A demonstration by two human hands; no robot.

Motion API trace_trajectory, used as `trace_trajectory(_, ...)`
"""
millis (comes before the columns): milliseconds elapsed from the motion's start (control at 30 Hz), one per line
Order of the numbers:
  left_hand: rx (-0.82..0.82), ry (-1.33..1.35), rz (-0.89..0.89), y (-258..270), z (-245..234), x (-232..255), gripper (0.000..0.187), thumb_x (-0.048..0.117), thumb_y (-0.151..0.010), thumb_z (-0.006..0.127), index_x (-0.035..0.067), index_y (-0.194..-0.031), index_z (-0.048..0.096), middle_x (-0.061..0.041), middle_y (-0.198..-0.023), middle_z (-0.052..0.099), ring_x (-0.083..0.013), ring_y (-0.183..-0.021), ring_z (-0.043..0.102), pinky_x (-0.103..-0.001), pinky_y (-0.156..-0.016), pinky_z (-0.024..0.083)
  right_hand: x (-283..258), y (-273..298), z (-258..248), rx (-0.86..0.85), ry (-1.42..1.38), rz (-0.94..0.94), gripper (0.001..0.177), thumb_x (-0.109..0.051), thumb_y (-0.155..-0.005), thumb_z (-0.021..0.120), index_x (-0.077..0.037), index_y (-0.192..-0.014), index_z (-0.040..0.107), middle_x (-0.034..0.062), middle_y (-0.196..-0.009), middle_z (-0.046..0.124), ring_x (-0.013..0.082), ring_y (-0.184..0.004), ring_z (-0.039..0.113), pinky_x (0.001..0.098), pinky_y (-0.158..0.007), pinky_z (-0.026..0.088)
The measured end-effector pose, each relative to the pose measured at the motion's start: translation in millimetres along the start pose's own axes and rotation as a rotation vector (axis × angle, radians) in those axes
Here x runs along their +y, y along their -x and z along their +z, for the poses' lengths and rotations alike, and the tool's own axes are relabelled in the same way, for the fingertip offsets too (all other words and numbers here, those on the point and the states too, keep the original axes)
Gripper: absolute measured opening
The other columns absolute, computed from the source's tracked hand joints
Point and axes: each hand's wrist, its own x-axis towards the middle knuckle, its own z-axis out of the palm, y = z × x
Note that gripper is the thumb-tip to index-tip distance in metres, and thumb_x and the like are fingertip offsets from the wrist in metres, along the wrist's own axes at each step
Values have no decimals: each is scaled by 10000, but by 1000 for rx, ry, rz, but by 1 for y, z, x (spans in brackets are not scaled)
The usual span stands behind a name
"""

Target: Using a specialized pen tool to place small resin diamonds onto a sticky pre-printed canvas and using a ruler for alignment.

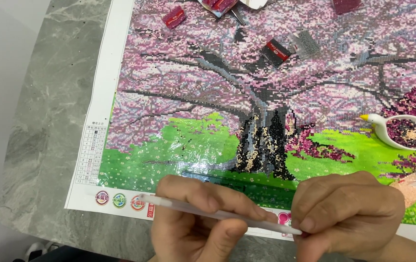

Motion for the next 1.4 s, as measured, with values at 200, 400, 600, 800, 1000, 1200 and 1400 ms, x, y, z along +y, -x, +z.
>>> trace_trajectory(200, -8, -1, -5, 1, -1, -2, 305, 141, -894, 709, 57, -927, 417, -300, -740, 662, -365, -586, 687, -354, -520, 576, -1, -1, 1, -1, -6, 4, 274, -218, -651, 844, -59, -774, 658, 87, -649, 700, 166, -475, 681, 246, -461, 580)
trace_trajectory(400, -5, 63, -11, 2, 0, -3, 309, 130, -898, 715, 46, -935, 420, -310, -746, 651, -389, -591, 680, -378, -511, 576, -1, -1, 1, -5, -7, 6, 271, -217, -653, 843, -61, -781, 663, 80, -653, 697, 165, -481, 679, 243, -461, 578)
trace_trajectory(600, -54, 103, -3, 1, -1, -4, 301, 109, -921, 691, 43, -953, 400, -337, -760, 633, -433, -612, 678, -405, -528, 585, 0, -1, 1, -6, 2, 5, 277, -228, -652, 840, -54, -764, 656, 80, -639, 686, 167, -475, 677, 247, -449, 572)
trace_trajectory(800, 3, 47, 10, 1, 1, -3, 308, 122, -892, 708, 53, -929, 410, -304, -726, 645, -390, -572, 674, -384, -506, 574, 0, -2, 1, -10, -20, -1, 277, -208, -651, 846, -47, -783, 664, 85, -642, 685, 170, -478, 671, 252, -455, 574)
trace_trajectory(1000, -26, 35, 10, 1, 1, -2, 296, 123, -904, 698, 50, -935, 412, -314, -741, 648, -386, -609, 687, -374, -527, 580, -1, -2, 2, -2, -7, 8, 281, -225, -646, 846, -51, -774, 667, 80, -636, 685, 167, -473, 668, 249, -446, 564)
trace_trajectory(1200, -39, 81, 24, 2, 0, -7, 290, 102, -908, 690, 41, -938, 409, -336, -747, 635, -397, -603, 673, -384, -524, 573, 0, -1, 2, 2, -5, 6, 282, -224, -641, 848, -48, -767, 667, 80, -637, 685, 170, -472, 668, 250, -446, 567)
trace_trajectory(1400, -67, 96, 26, 3, -2, -10, 292, 103, -919, 688, 43, -949, 405, -346, -754, 629, -396, -611, 669, -378, -522, 565, 1, 1, 0, 4, -10, 6, 289, -242, -649, 846, -49, -766, 665, 84, -645, 693, 168, -479, 673, 247, -452, 566)
